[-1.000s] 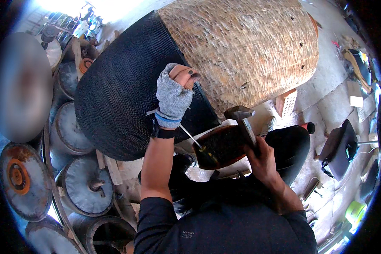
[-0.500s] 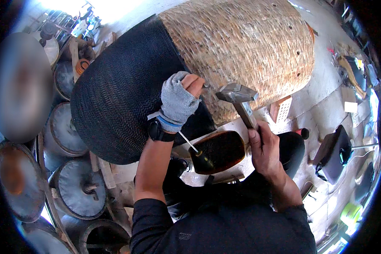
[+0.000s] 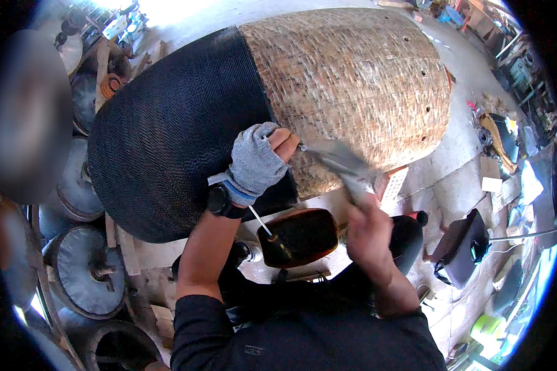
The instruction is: The person uses a hammer and a metal tool to secure a black mesh-like material onto a large cylindrical wooden object. They then use pliers to pull or adjust the material.
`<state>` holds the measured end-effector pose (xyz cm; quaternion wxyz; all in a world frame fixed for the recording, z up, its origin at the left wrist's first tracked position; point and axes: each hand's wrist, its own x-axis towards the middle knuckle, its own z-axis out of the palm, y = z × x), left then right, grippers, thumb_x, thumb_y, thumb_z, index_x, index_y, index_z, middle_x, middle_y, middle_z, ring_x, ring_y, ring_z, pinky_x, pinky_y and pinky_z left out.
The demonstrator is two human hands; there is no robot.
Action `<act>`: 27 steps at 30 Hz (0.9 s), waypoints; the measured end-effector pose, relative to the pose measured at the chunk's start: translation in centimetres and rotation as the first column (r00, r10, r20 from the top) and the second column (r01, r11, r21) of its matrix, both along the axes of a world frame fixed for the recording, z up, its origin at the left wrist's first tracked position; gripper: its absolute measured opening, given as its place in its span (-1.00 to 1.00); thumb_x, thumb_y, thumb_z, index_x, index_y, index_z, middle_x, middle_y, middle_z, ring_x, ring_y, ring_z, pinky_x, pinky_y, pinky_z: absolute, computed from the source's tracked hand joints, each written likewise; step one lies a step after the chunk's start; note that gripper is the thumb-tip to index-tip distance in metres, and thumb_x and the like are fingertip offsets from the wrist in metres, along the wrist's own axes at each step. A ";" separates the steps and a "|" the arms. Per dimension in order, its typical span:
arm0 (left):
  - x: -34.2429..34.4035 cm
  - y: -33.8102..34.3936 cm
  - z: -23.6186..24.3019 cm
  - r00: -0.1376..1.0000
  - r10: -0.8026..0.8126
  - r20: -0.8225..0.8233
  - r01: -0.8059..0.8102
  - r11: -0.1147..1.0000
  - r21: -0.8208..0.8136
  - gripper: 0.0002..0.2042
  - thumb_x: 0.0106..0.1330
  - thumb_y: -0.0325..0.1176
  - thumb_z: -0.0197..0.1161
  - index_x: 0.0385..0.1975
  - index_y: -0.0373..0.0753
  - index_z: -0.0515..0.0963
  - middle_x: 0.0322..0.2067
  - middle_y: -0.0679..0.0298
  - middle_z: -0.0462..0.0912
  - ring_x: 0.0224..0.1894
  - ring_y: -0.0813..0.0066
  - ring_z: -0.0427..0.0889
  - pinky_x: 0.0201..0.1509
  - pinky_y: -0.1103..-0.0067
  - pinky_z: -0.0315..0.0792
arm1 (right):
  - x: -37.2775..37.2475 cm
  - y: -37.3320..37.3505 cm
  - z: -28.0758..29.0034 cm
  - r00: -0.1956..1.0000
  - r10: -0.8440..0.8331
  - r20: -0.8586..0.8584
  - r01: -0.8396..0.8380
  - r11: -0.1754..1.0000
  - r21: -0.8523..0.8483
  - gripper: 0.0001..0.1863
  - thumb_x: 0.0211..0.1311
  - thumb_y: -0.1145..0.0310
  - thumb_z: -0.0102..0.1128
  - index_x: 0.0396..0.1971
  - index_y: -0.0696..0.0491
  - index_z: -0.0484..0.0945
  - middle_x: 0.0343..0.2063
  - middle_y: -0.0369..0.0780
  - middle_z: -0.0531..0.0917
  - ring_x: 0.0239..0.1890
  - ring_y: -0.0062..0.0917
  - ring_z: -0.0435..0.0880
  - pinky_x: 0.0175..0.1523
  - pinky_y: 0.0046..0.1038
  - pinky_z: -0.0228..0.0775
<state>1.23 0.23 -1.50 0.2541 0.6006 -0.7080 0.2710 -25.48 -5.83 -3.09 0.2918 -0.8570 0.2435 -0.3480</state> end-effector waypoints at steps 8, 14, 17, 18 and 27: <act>-0.3 0.2 0.4 1.000 0.027 -0.009 -0.027 0.999 0.023 -0.75 -0.05 -0.40 0.33 -0.31 -0.17 0.60 -0.28 0.26 0.59 -0.32 0.19 0.62 -0.34 0.29 0.53 | -1.9 0.4 -1.3 0.995 0.025 0.096 -0.038 0.990 0.133 -0.65 0.47 0.22 -0.14 -0.24 0.24 0.44 -0.57 -0.25 0.46 -0.56 -0.55 0.48 -0.42 -0.55 0.41; -0.2 0.6 -0.5 0.999 0.031 -0.010 -0.030 0.999 0.021 -0.74 -0.05 -0.40 0.34 -0.29 -0.16 0.60 -0.29 0.26 0.59 -0.31 0.19 0.62 -0.34 0.29 0.52 | -1.6 0.6 -0.3 0.994 0.026 0.111 -0.071 0.904 0.421 -0.83 0.35 0.42 0.05 -0.21 0.21 0.49 -0.47 0.00 0.59 -0.52 -0.21 0.63 -0.41 -0.28 0.45; -0.3 0.6 0.1 0.999 0.052 -0.011 -0.052 0.998 0.031 -0.77 -0.04 -0.39 0.34 -0.32 -0.15 0.60 -0.31 0.28 0.59 -0.31 0.21 0.63 -0.37 0.31 0.52 | -1.8 0.4 -1.1 0.944 0.074 0.322 -0.118 0.986 0.119 -0.78 0.44 0.32 -0.02 -0.22 0.21 0.42 -0.54 -0.24 0.54 -0.59 -0.60 0.44 -0.49 -0.59 0.25; -0.4 0.2 0.0 0.999 0.043 -0.014 -0.043 0.999 0.028 -0.77 -0.04 -0.39 0.34 -0.33 -0.15 0.60 -0.32 0.28 0.58 -0.31 0.21 0.63 -0.38 0.32 0.52 | -0.9 0.2 -1.0 0.986 0.038 0.159 -0.056 0.993 0.105 -0.78 0.43 0.32 -0.01 -0.22 0.21 0.41 -0.54 -0.24 0.54 -0.57 -0.58 0.47 -0.49 -0.56 0.27; -0.5 0.4 -0.1 0.999 0.045 -0.014 -0.045 0.999 0.008 -0.80 -0.06 -0.36 0.37 -0.39 -0.13 0.62 -0.34 0.31 0.58 -0.36 0.22 0.63 -0.39 0.33 0.52 | -1.6 0.3 0.4 0.956 0.029 0.292 -0.088 0.978 0.189 -0.62 0.43 0.17 -0.17 -0.34 0.19 0.47 -0.59 -0.24 0.49 -0.58 -0.58 0.47 -0.48 -0.47 0.31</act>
